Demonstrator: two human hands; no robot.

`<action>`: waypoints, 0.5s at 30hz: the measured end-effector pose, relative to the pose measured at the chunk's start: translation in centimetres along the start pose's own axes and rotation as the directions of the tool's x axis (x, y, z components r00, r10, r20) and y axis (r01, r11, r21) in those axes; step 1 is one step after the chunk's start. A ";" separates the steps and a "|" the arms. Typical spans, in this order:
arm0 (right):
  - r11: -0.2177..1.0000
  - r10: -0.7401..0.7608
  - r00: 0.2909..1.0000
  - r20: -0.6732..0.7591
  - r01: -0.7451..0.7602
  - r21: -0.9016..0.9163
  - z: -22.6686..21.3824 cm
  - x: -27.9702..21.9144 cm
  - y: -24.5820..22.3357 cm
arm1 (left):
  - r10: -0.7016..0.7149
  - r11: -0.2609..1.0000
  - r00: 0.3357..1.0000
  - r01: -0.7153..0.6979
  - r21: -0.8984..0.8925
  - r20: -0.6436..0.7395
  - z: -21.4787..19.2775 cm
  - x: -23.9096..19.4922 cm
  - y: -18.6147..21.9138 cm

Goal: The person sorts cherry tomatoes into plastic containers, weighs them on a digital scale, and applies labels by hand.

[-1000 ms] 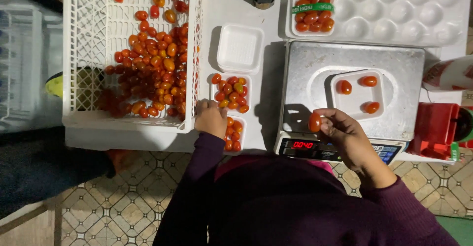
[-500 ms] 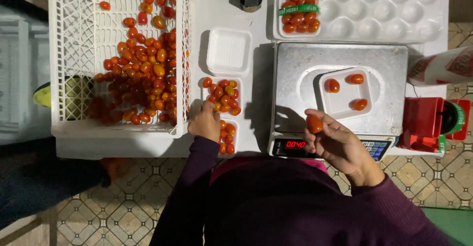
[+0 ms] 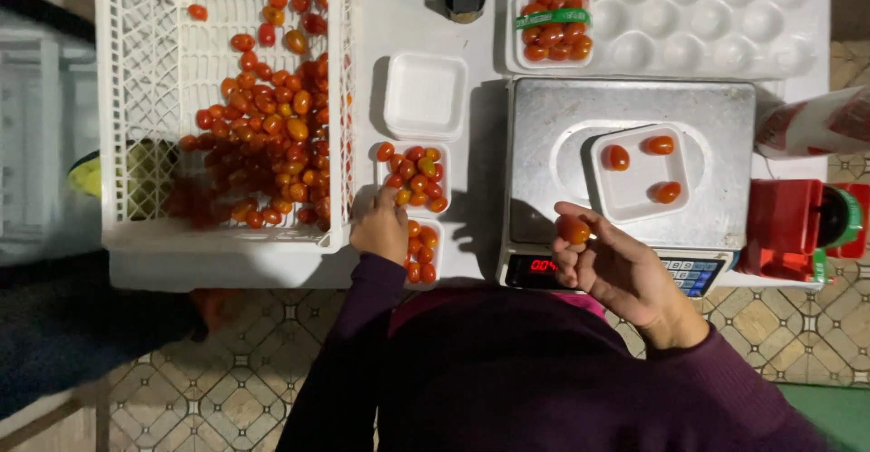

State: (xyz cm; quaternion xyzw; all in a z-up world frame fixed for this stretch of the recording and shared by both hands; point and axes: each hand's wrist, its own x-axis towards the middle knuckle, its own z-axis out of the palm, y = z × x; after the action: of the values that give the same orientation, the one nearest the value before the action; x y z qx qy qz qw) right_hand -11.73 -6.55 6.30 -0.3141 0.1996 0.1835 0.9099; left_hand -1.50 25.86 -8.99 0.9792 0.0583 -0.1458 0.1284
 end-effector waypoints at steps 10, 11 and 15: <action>0.919 0.089 0.991 -0.102 -0.121 -0.375 1.3 0.9 -0.9 | 0.160 0.882 0.985 -0.174 -0.438 -0.068 -4.3 -5.7 -3.5; 0.904 0.090 0.989 -0.121 -0.132 -0.406 1.6 1.1 -1.1 | 0.156 0.903 0.988 -0.133 -0.409 0.022 -3.9 -6.2 -4.6; 0.865 0.079 0.980 -0.180 -0.157 -0.476 2.6 2.0 -1.5 | 0.011 0.977 0.995 0.012 -0.214 0.104 -0.2 -7.5 -8.4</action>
State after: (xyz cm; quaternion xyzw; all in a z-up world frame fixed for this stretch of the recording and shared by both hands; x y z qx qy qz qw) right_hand -8.67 -5.55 7.95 -0.5339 0.2357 0.2585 0.7698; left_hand -9.89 33.43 -8.54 0.9506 0.0673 -0.1896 0.2363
